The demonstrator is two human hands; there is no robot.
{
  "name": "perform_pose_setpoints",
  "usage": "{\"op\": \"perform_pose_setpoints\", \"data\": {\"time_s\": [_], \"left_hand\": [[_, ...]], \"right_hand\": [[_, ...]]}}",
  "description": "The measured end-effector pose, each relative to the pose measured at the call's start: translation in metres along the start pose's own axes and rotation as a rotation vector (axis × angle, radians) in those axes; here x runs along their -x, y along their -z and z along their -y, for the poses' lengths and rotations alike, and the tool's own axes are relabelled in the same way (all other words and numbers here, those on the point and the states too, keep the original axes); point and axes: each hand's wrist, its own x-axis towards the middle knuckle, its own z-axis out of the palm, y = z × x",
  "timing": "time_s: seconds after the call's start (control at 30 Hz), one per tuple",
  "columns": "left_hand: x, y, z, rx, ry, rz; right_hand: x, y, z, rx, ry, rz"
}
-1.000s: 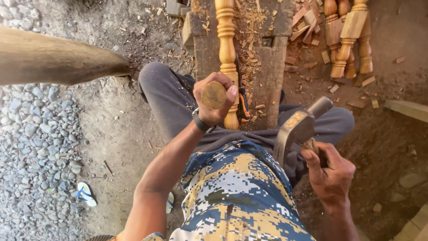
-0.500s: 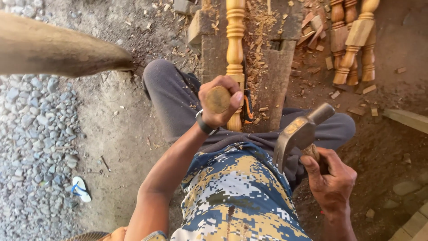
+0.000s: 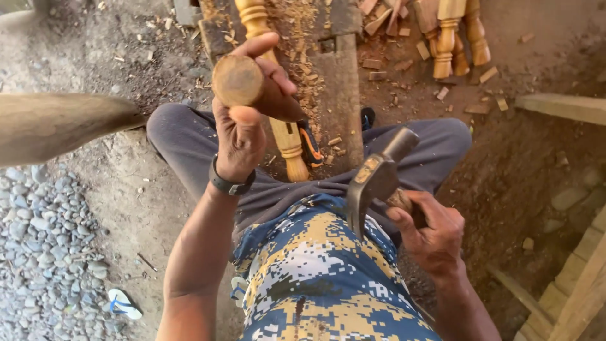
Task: Carving decorative details into a wooden furniture leg using a hammer, chisel, and knife.
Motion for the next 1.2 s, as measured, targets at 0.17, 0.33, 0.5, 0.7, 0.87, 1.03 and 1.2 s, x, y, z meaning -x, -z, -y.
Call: {"op": "perform_pose_setpoints", "data": {"time_s": [0.17, 0.33, 0.5, 0.7, 0.87, 1.03, 1.2], "left_hand": [[0.009, -0.006, 0.039, -0.038, -0.021, 0.11], [0.011, -0.006, 0.063, -0.122, 0.077, 0.332], [0.012, -0.006, 0.067, -0.119, 0.171, 0.402], [0.013, -0.012, 0.064, -0.119, 0.183, 0.413], [0.01, -0.011, 0.064, -0.175, 0.16, 0.415], [0.013, -0.007, 0.066, -0.18, 0.196, 0.412], [0.014, -0.009, 0.058, -0.182, 0.246, 0.421]], "right_hand": [[0.009, -0.01, -0.016, -0.148, 0.045, -0.087], [0.019, -0.009, -0.016, -0.133, 0.05, -0.079], [0.021, -0.007, -0.002, -0.169, 0.029, -0.093], [0.022, -0.004, 0.0, -0.161, 0.034, -0.075], [0.024, -0.004, -0.005, -0.156, 0.031, -0.071], [0.024, -0.006, -0.01, -0.152, 0.038, -0.074], [0.018, -0.01, -0.006, -0.157, 0.045, -0.07]]}}
